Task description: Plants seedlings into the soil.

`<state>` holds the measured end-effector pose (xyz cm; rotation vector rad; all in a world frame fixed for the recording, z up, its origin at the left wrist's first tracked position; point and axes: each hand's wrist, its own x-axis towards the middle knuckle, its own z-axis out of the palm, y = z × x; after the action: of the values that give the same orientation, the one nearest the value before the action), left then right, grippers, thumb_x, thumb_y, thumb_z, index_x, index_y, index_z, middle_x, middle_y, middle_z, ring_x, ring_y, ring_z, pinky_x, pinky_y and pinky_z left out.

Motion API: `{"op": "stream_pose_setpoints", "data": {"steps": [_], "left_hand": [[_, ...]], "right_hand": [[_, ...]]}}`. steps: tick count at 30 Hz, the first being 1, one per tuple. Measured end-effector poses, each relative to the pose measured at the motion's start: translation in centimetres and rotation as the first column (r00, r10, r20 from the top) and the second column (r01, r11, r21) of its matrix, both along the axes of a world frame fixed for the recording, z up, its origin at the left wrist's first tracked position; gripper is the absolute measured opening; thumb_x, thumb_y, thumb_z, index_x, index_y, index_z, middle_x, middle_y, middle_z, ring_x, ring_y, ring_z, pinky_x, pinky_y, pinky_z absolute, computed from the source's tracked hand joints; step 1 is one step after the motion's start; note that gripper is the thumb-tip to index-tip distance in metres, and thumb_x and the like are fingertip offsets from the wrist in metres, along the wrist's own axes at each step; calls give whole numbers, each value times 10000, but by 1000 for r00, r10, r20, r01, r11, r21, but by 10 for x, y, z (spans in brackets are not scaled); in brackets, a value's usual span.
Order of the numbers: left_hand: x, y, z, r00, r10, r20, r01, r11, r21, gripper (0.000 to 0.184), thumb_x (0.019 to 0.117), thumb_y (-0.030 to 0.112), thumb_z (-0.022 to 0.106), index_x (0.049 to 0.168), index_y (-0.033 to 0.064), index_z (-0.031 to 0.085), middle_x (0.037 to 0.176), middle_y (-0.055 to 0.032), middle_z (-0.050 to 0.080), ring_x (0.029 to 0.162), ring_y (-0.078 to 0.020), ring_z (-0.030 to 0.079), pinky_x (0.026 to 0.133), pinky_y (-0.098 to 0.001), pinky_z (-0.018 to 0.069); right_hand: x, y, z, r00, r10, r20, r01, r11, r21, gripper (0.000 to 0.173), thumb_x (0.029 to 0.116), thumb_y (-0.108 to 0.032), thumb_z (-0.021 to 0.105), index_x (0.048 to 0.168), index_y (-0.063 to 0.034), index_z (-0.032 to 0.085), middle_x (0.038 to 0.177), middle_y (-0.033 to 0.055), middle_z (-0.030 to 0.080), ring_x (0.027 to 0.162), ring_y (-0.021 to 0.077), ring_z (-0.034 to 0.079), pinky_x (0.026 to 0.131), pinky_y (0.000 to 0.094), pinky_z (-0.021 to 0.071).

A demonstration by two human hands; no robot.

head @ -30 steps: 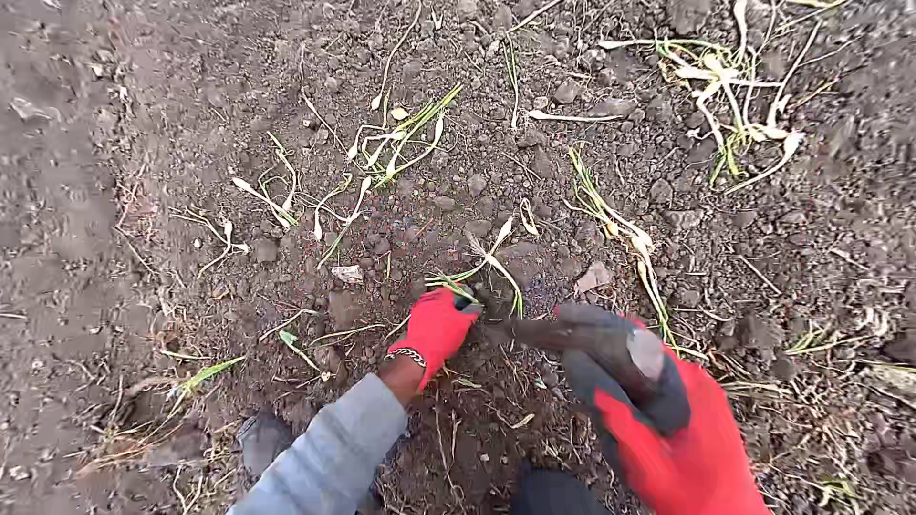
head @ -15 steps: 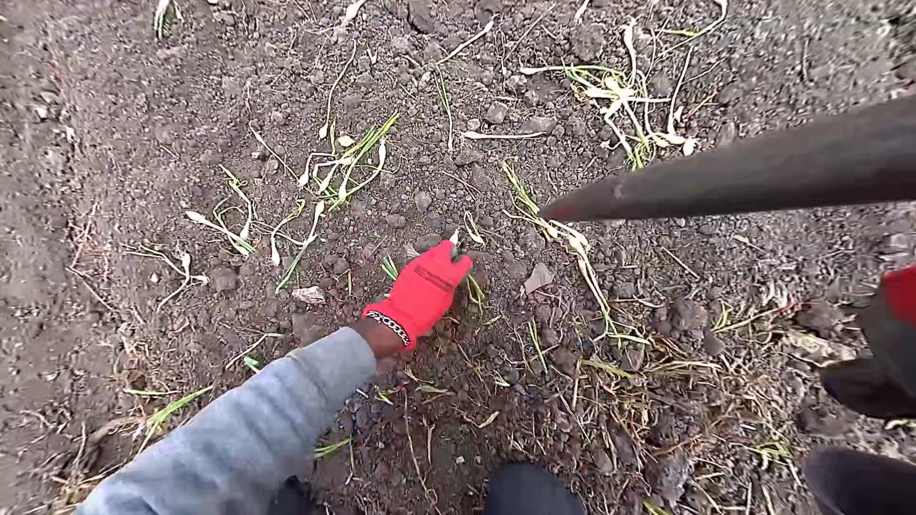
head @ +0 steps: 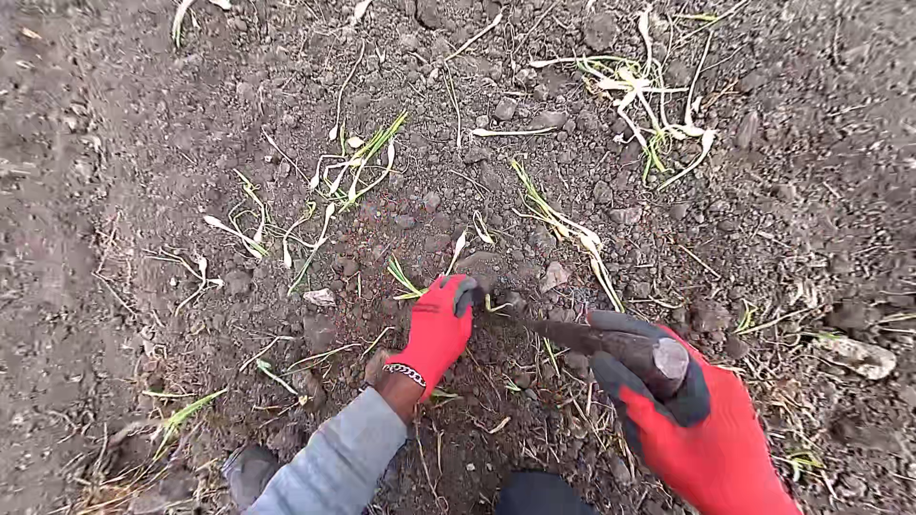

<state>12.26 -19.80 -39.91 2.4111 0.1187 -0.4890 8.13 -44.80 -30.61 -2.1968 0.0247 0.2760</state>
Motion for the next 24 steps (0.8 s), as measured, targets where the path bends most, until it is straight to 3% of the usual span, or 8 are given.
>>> {"op": "stream_pose_setpoints", "data": {"steps": [4,8,11,13,16,19,22,24], "left_hand": [[42,12,8,977,-108,-183,171,913,370,472,968,215,695,1389,41,571,1264,-252,635,1116,-425,667,929,-597,552],[48,11,10,936,-263,-233,342,835,431,428,980,175,671,1382,67,575,1169,-214,690,1084,-394,686,953,-588,532],[53,25,51,936,-353,0,313,829,464,332,990,202,670,1314,133,691,1151,-223,709,1086,-425,675,956,-646,491],[73,26,87,911,-384,152,258,817,516,300,968,182,679,1262,155,733,1138,-241,701,1102,-476,644,965,-705,440],[112,-11,114,880,-429,202,242,773,587,281,955,176,635,1215,188,741,1191,-246,672,1211,-517,556,1069,-748,307],[114,-86,66,754,-653,-66,589,629,507,252,897,202,690,1129,121,749,1168,-208,683,1246,-472,546,1137,-744,254],[91,-111,1,453,-832,-322,886,379,267,273,922,240,712,1127,62,734,1217,-194,668,1269,-443,549,1167,-711,277],[98,-108,3,412,-864,-288,905,350,244,316,995,318,642,1210,98,718,1233,-184,673,1258,-412,579,1170,-672,306]], "right_hand": [[9,-4,-43,973,-34,-230,3,991,-132,401,928,-443,602,1177,-139,683,824,11,699,696,152,681,623,447,584],[69,-28,52,977,-136,-162,161,975,152,282,1007,-420,600,1206,-237,683,658,-30,593,434,108,508,365,311,458],[103,-54,83,979,-198,56,157,893,422,205,1067,-305,559,1205,-164,613,631,-57,517,414,46,478,357,229,456],[126,-30,59,972,-226,67,203,947,249,134,1040,-283,596,1095,-165,628,682,-38,579,484,85,564,427,282,531],[113,22,-66,974,-187,-126,190,982,7,255,982,-334,631,994,-80,657,783,104,645,680,271,644,605,543,533],[69,11,-77,939,-181,-293,179,983,-33,383,1022,-427,587,1224,-105,626,909,136,671,772,305,671,653,571,552],[38,-33,-17,911,-362,-199,375,926,29,344,985,-433,609,1240,-208,657,821,-27,689,598,119,641,510,379,568],[11,-57,-7,917,-382,-118,384,923,2,391,959,-414,619,1278,-190,654,902,-72,720,688,53,677,589,318,607]]}}
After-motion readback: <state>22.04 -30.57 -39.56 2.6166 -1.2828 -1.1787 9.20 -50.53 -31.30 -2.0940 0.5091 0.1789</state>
